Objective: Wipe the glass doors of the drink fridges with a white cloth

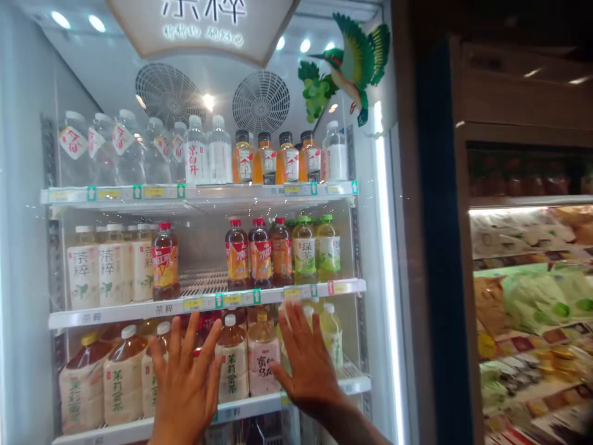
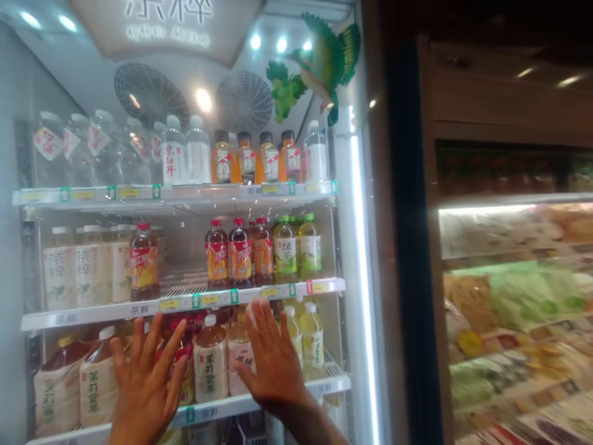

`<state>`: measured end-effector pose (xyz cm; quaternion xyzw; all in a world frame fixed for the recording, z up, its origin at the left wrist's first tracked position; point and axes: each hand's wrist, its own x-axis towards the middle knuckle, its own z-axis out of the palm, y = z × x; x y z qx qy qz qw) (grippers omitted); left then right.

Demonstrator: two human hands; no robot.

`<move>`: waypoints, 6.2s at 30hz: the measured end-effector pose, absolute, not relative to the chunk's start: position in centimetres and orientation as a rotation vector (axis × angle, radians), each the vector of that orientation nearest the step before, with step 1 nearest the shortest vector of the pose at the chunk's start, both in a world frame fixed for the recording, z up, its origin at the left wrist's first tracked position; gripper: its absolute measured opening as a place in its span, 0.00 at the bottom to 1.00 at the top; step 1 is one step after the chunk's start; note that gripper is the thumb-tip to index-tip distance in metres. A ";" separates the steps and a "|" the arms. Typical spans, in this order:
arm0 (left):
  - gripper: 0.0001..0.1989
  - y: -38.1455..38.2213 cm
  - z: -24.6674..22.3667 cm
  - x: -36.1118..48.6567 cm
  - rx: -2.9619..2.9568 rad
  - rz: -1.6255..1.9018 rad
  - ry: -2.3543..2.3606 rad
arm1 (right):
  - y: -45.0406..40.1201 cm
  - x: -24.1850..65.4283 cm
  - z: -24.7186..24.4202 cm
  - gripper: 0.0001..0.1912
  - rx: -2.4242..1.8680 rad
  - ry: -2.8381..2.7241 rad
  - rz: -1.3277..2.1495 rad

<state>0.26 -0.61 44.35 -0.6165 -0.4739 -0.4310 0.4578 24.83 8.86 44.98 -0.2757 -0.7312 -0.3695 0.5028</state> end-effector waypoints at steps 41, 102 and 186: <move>0.35 -7.0 59.2 -19.7 -1.464 -0.895 -1.211 | 3.0 4.8 62.3 0.48 -0.309 -2.108 -1.171; 0.35 1.8 58.9 5.0 -1.594 -0.861 -0.950 | 11.3 32.9 57.5 0.52 -0.530 -2.067 -1.306; 0.47 -7.0 37.0 -14.2 -1.784 -0.836 -1.164 | 4.8 16.9 30.2 0.46 -0.857 -2.018 -0.931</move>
